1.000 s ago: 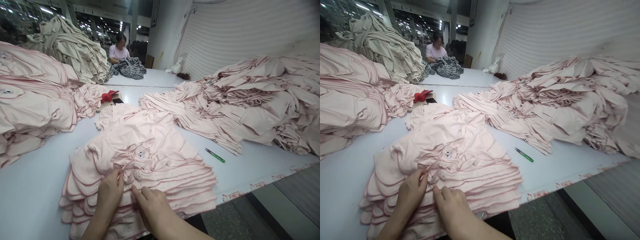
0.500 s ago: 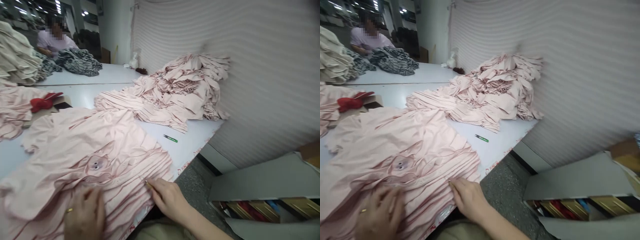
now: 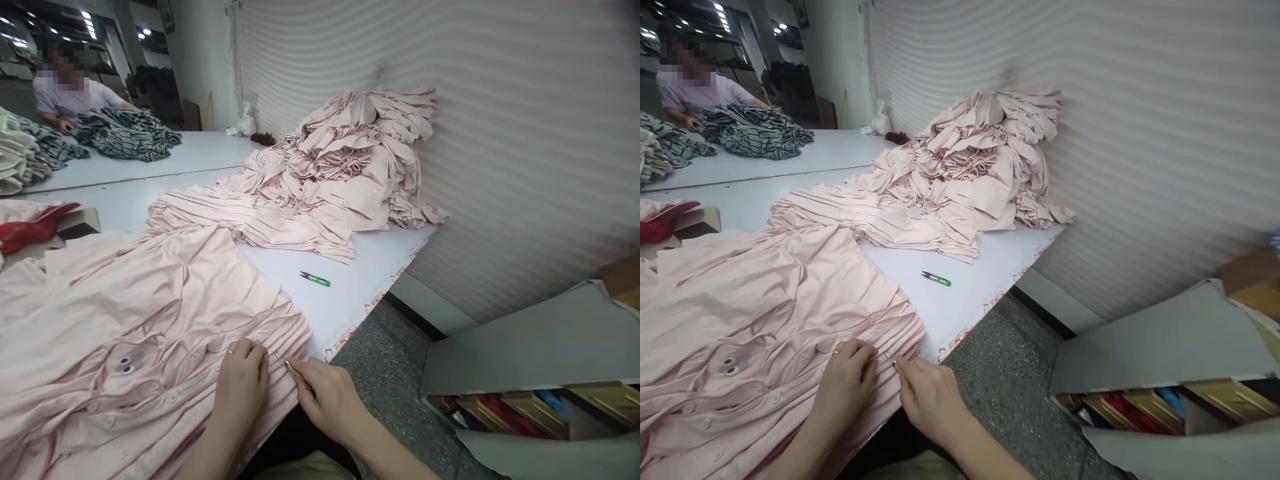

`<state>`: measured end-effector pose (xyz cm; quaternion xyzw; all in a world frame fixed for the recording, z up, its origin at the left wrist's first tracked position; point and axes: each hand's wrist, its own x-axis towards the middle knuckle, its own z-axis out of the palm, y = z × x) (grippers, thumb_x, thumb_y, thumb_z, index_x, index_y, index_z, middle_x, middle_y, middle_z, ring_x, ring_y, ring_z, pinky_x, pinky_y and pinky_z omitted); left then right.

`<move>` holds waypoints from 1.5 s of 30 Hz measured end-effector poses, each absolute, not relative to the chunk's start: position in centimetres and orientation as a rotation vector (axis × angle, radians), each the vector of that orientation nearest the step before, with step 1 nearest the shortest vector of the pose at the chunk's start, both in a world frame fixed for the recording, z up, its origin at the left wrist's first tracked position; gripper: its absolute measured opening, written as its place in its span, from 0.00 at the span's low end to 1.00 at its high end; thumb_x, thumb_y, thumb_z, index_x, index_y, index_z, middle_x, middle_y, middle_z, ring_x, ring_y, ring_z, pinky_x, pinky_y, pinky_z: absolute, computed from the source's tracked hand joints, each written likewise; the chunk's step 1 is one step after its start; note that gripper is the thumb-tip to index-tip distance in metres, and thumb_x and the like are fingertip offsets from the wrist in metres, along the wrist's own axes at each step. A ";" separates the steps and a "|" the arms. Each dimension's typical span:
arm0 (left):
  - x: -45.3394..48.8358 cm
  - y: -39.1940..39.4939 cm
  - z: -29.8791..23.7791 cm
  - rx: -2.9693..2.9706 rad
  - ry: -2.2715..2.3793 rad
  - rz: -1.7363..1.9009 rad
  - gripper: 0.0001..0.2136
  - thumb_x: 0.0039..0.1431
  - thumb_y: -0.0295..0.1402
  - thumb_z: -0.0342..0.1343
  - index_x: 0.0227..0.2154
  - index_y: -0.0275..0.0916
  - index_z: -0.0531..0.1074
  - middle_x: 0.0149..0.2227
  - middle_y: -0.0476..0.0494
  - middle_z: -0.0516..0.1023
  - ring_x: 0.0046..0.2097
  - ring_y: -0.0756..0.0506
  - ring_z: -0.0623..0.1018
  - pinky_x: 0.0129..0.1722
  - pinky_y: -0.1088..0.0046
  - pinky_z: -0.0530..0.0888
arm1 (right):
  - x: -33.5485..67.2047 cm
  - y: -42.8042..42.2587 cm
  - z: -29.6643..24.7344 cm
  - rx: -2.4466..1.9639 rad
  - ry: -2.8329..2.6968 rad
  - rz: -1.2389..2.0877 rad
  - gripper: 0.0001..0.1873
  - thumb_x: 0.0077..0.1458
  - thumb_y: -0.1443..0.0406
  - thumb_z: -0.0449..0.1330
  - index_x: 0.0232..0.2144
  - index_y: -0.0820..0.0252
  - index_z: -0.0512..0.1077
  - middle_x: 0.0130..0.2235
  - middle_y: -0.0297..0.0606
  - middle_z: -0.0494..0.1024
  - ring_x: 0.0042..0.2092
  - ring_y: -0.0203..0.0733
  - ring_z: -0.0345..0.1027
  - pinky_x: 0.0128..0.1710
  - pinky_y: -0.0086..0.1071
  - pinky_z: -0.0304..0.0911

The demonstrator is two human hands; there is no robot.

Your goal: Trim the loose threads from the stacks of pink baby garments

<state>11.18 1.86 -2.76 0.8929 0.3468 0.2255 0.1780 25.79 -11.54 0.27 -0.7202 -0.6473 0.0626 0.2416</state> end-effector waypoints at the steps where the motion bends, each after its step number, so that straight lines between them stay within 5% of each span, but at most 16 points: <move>1: 11.2 1.7 -2.8 2.505 1.013 0.672 0.08 0.60 0.29 0.49 0.30 0.41 0.73 0.33 0.44 0.74 0.37 0.43 0.72 0.38 0.64 0.69 | 26.1 -11.6 0.3 -1.945 -1.769 0.180 0.18 0.61 0.68 0.50 0.49 0.59 0.73 0.33 0.39 0.79 0.32 0.39 0.73 0.31 0.28 0.61; 12: 11.2 0.7 -3.1 2.170 1.000 0.771 0.10 0.61 0.37 0.51 0.36 0.44 0.77 0.34 0.46 0.81 0.36 0.46 0.79 0.37 0.68 0.75 | 25.8 -9.0 -1.5 -1.886 -1.848 -0.185 0.23 0.58 0.70 0.50 0.54 0.70 0.69 0.31 0.42 0.75 0.27 0.42 0.66 0.25 0.33 0.55; 17: 11.2 0.6 -3.2 1.985 1.199 0.806 0.12 0.62 0.42 0.51 0.39 0.43 0.76 0.39 0.46 0.82 0.41 0.44 0.80 0.42 0.67 0.77 | 27.2 -10.2 1.0 -1.797 -1.884 -0.018 0.21 0.59 0.71 0.50 0.53 0.64 0.70 0.31 0.38 0.75 0.28 0.40 0.66 0.27 0.32 0.54; 26: 11.7 -1.1 -3.8 2.610 0.859 0.939 0.12 0.62 0.28 0.49 0.44 0.40 0.75 0.37 0.42 0.82 0.38 0.46 0.81 0.41 0.70 0.75 | 25.0 -9.2 -1.8 -2.038 -1.985 -0.238 0.23 0.51 0.73 0.60 0.51 0.72 0.69 0.32 0.43 0.76 0.27 0.42 0.67 0.24 0.35 0.54; 32: 13.1 0.3 -2.8 2.371 1.220 0.657 0.08 0.61 0.34 0.51 0.31 0.43 0.74 0.29 0.49 0.80 0.31 0.47 0.79 0.31 0.72 0.72 | 27.8 -11.2 0.9 -1.821 -2.095 0.057 0.21 0.60 0.71 0.54 0.55 0.64 0.67 0.34 0.39 0.76 0.31 0.41 0.70 0.27 0.33 0.58; 37: 10.7 0.6 -2.1 2.370 1.237 0.751 0.09 0.60 0.36 0.51 0.40 0.42 0.74 0.36 0.45 0.81 0.38 0.44 0.80 0.37 0.68 0.74 | 27.2 -10.4 0.7 -1.791 -1.881 0.097 0.20 0.62 0.70 0.49 0.55 0.60 0.68 0.33 0.37 0.76 0.31 0.39 0.70 0.28 0.30 0.57; 45: 5.4 0.2 -2.2 2.417 1.118 0.873 0.10 0.64 0.39 0.50 0.36 0.45 0.76 0.32 0.50 0.81 0.35 0.47 0.80 0.35 0.72 0.74 | 23.5 -10.0 -0.1 -1.660 -1.989 0.153 0.19 0.56 0.71 0.54 0.51 0.58 0.70 0.31 0.35 0.76 0.30 0.40 0.69 0.27 0.31 0.55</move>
